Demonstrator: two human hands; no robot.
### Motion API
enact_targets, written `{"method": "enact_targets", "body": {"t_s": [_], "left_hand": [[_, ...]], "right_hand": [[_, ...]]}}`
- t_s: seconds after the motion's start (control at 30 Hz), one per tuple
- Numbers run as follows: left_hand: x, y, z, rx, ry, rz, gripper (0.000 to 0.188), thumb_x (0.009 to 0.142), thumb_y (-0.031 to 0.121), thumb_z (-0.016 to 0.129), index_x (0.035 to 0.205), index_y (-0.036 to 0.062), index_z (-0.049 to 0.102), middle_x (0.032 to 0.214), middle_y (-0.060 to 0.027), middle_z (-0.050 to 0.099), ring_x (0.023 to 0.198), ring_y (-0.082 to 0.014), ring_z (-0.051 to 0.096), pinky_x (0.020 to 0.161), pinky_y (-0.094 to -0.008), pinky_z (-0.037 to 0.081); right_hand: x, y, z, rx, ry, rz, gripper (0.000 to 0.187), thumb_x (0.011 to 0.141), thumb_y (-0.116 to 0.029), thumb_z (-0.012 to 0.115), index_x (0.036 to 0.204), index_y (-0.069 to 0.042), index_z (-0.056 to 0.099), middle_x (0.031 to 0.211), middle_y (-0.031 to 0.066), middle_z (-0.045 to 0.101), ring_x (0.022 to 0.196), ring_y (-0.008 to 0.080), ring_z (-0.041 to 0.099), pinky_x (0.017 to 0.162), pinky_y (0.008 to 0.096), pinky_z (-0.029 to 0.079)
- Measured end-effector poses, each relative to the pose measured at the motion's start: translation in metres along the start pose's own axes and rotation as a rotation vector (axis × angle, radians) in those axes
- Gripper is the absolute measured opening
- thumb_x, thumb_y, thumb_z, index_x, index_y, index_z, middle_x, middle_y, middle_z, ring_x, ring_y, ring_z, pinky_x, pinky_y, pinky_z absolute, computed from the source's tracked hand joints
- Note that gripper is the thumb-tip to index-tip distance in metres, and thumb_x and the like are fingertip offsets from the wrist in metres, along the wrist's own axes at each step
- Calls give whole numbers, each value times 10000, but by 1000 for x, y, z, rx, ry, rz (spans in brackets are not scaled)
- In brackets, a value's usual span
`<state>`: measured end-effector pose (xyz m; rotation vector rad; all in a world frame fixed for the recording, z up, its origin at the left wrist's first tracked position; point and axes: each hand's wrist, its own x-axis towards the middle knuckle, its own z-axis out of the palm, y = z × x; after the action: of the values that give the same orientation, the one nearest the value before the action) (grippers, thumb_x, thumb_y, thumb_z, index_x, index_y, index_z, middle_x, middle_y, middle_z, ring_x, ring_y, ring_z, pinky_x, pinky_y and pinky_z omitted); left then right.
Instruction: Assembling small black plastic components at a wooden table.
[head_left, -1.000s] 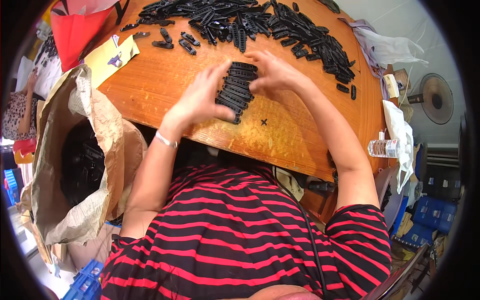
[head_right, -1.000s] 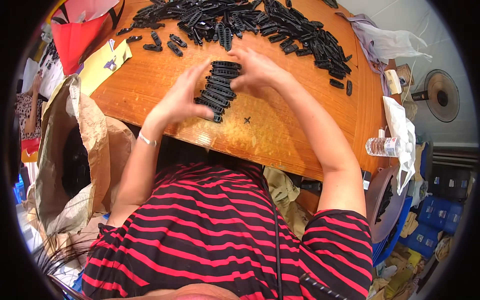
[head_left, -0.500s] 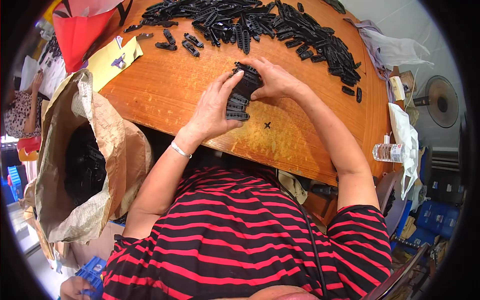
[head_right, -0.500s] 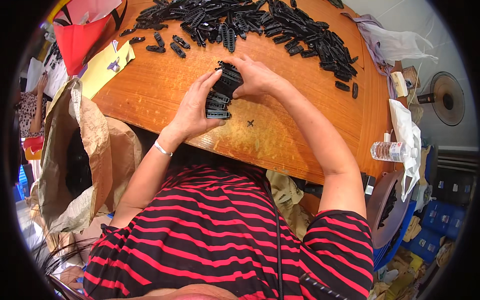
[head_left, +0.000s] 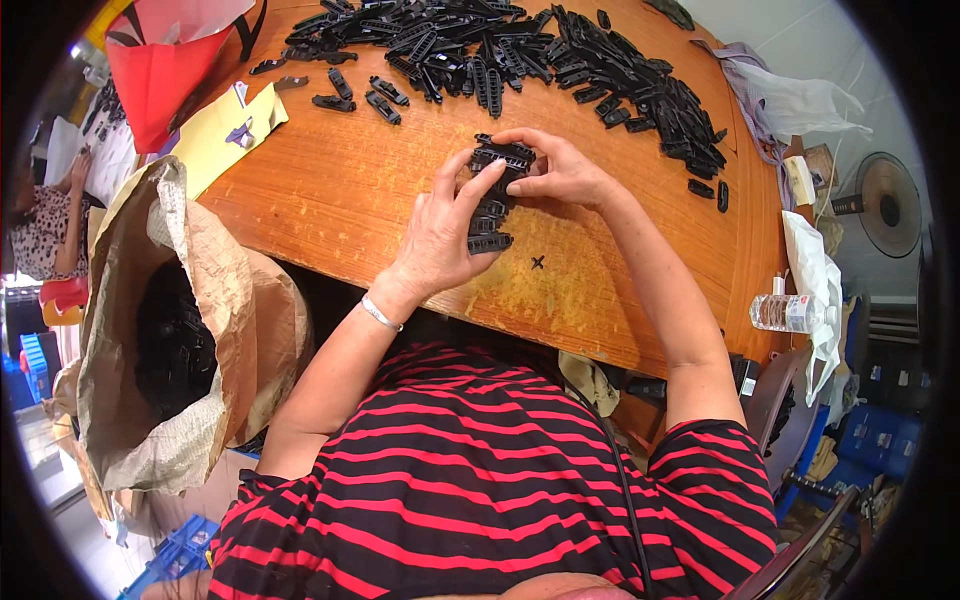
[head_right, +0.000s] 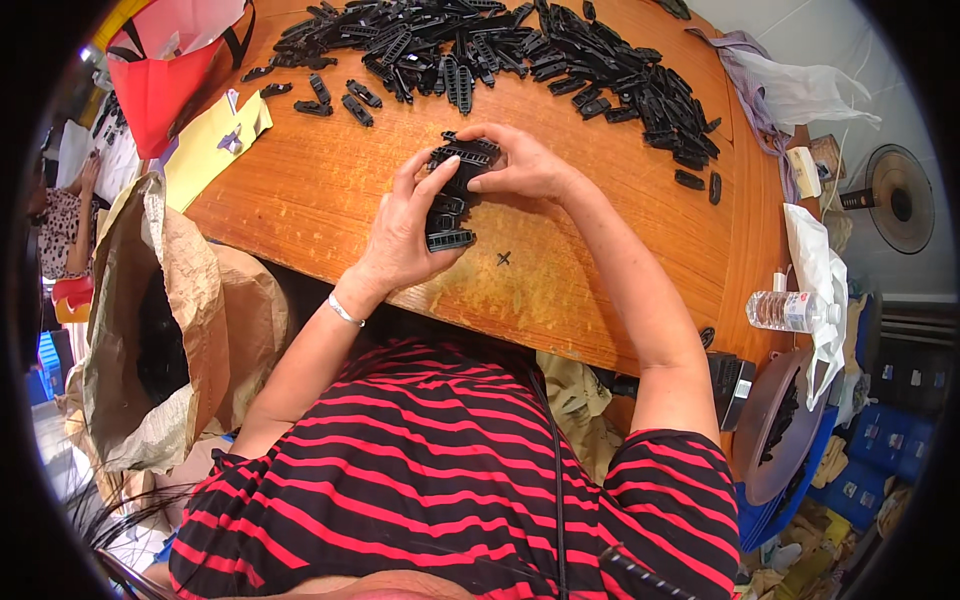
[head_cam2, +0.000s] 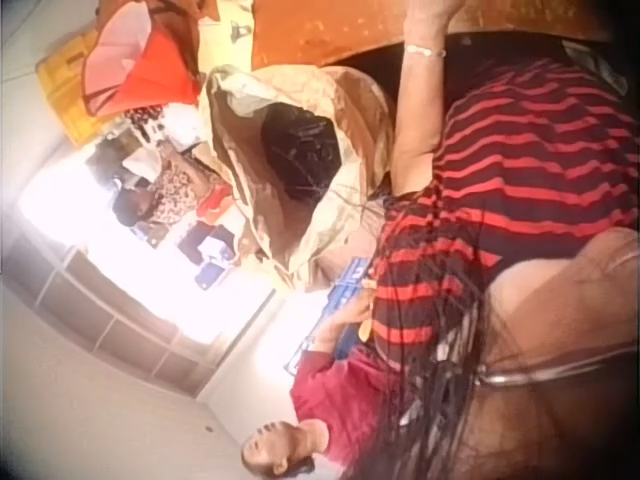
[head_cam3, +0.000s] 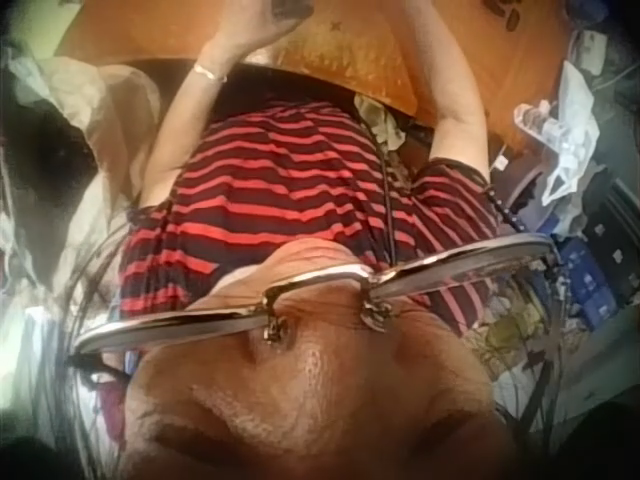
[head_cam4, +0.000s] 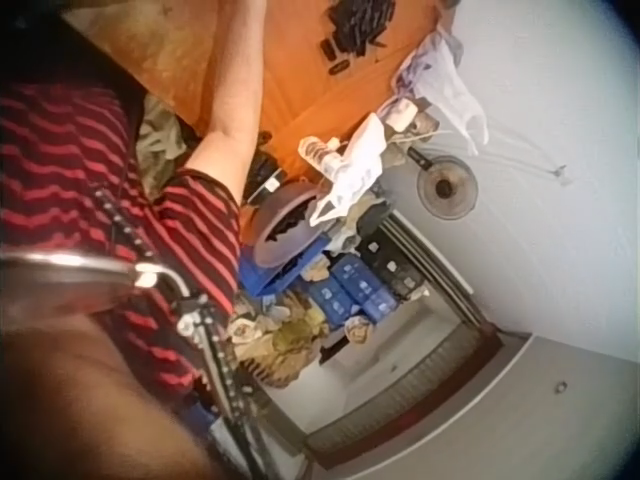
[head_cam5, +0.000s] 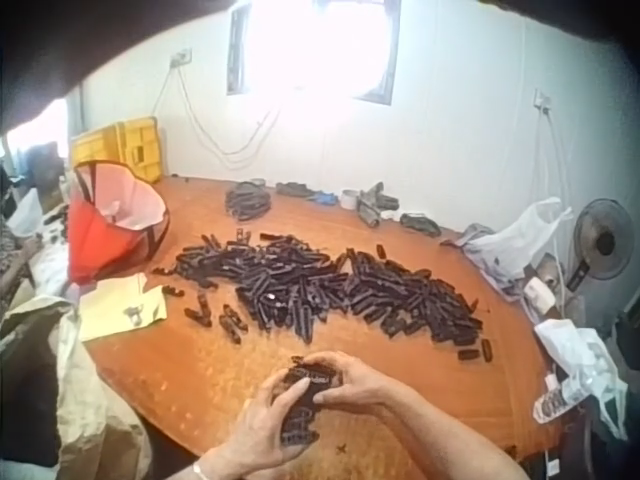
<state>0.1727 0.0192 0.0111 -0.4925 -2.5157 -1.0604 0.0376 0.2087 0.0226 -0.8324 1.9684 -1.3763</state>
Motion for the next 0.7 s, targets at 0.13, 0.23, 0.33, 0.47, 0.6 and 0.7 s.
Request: {"method": "enact_targets", "body": {"t_s": [0.13,0.23,0.33,0.47,0.6,0.7], "left_hand": [[2,-4,8,-26,82,14,856,650,120,785,1398,185,376,1318,-214,389,1031,-427,568,793,-477,522],[7,-4,11,-24,45,-85,821,666,102,774,1381,200,382,1298,-216,399,1038,-443,562,798,-476,524],[12,-3,16,-62,100,-125,798,668,88,763,1364,209,390,1284,-211,409,1039,-443,555,803,-469,521],[13,-2,15,-98,154,-125,767,668,72,747,1345,187,407,1241,-211,437,1040,-435,546,825,-465,511],[16,11,5,-109,237,-9,763,634,68,761,1325,118,442,1217,-209,473,1071,-405,539,880,-425,492],[18,44,-36,-50,315,34,775,626,49,771,1330,116,451,1231,-205,474,1094,-386,537,882,-423,493]], "right_hand": [[-3,-8,12,140,-10,82,503,847,-114,673,1312,-74,486,1095,45,606,797,78,603,663,219,524],[1,7,24,225,64,52,384,909,-122,594,1278,-62,510,1050,63,621,766,92,614,634,223,523],[0,8,48,172,202,-72,275,952,-108,515,1208,-20,560,1027,82,630,853,98,600,686,246,514],[5,18,77,427,443,-62,275,996,-122,431,1203,21,543,1108,90,609,1001,115,572,886,266,473],[-11,-19,88,352,646,-140,309,1008,-171,408,1200,20,555,1116,77,609,1018,142,570,919,274,448],[-21,-72,94,273,668,-223,343,1017,-213,376,1198,20,550,1144,104,594,1068,159,557,953,296,433]]}}
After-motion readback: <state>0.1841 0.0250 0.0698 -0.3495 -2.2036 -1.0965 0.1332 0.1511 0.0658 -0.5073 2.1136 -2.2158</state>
